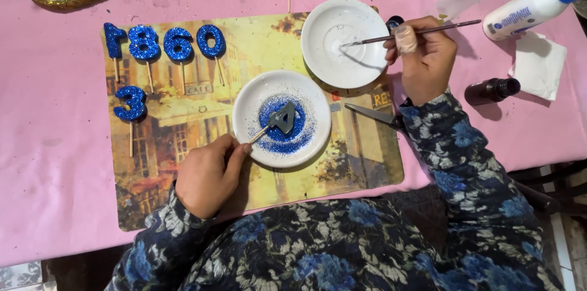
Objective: Applying glue and blue glitter to number-shaped cake toppers using a paintbrush.
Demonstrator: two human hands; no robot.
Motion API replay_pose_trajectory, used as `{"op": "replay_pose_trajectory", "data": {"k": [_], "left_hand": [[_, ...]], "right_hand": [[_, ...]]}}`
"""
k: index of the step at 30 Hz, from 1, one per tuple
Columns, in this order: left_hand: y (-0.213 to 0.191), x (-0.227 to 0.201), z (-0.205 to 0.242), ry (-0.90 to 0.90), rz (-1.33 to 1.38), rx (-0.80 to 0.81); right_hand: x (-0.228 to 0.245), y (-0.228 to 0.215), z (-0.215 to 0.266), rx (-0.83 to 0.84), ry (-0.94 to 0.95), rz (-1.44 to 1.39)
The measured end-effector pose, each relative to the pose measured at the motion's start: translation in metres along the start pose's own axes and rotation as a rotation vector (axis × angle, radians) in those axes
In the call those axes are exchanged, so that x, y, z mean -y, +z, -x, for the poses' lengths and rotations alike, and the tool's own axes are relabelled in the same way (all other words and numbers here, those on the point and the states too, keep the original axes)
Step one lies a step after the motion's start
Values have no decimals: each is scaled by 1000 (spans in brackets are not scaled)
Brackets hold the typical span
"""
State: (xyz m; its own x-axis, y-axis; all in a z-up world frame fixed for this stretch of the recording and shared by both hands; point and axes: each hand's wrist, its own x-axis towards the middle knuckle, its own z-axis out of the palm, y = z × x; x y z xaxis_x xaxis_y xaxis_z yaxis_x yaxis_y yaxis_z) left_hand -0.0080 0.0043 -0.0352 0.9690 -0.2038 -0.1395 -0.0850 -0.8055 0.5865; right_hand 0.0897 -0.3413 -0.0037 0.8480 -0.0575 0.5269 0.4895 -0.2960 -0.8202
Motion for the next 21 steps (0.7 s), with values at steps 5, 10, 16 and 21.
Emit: {"op": "replay_pose_trajectory", "data": {"k": [5, 10, 16, 21], "left_hand": [[-7, -3, 2, -6, 135, 35], [-5, 9, 1, -32, 699, 310], [0, -9, 1, -90, 1403, 619], [-6, -29, 0, 48, 1197, 523]], "right_hand": [[3, 0, 0, 5, 30, 13], [4, 0, 0, 56, 154, -26], [2, 2, -4, -80, 303, -46], [-29, -4, -2, -162, 457, -205]]}}
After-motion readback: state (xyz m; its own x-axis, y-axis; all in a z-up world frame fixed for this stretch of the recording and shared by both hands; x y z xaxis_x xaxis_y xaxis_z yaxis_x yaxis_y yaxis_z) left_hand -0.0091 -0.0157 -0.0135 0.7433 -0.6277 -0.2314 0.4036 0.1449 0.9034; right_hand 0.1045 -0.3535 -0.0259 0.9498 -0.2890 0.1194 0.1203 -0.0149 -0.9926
